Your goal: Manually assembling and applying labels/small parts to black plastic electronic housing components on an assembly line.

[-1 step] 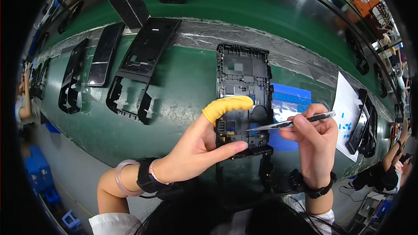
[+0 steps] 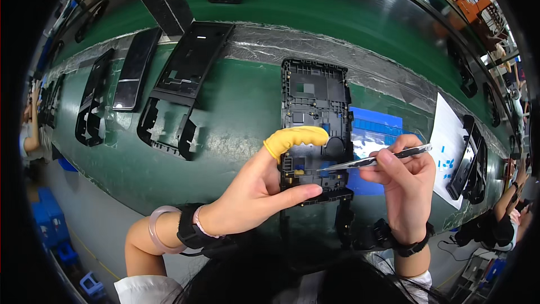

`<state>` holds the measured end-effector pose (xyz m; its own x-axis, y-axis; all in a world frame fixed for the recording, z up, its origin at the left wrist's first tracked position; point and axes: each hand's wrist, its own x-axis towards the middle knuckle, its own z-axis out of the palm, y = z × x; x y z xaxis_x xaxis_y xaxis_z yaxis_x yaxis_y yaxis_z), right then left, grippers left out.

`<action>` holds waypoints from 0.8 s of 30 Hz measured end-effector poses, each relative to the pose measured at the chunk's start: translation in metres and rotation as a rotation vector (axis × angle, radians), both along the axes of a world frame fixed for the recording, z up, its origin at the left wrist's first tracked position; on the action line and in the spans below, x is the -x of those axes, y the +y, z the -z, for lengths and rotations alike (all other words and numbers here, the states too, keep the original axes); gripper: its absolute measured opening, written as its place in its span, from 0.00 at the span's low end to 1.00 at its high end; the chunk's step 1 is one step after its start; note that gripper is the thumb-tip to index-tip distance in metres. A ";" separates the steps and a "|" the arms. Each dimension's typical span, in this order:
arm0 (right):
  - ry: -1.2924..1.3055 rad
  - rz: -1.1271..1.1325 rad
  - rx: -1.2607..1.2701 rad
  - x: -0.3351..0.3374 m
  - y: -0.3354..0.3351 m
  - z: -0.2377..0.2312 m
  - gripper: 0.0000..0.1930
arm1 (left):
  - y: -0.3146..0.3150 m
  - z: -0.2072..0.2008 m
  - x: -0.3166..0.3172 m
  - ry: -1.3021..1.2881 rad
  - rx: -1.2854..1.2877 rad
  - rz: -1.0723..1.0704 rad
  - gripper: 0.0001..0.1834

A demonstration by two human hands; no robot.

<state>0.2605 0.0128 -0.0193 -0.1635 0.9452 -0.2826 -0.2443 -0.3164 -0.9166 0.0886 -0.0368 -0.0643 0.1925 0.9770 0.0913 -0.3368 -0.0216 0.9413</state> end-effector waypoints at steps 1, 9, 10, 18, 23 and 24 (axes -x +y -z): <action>-0.002 -0.012 0.005 0.002 -0.001 0.001 0.07 | -0.001 -0.001 -0.001 -0.070 0.074 0.006 0.23; -0.015 -0.036 0.022 0.007 -0.003 0.004 0.07 | -0.003 0.001 -0.001 -0.027 0.083 -0.029 0.19; -0.017 -0.037 0.019 0.007 -0.003 0.004 0.07 | -0.004 0.001 -0.001 -0.010 0.086 -0.034 0.18; 0.005 -0.037 0.031 0.006 -0.003 0.004 0.08 | -0.004 0.004 0.000 0.104 0.022 -0.051 0.14; 0.002 -0.028 -0.005 0.008 -0.005 0.005 0.07 | -0.005 0.003 0.002 0.097 0.070 -0.053 0.15; 0.004 -0.028 -0.003 0.007 -0.005 0.005 0.07 | -0.005 0.003 0.002 0.091 0.070 -0.055 0.15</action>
<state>0.2537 0.0081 -0.0243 -0.1910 0.9409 -0.2797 -0.2386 -0.3209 -0.9166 0.0869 -0.0413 -0.0668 0.1430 0.9897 0.0067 -0.2499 0.0295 0.9678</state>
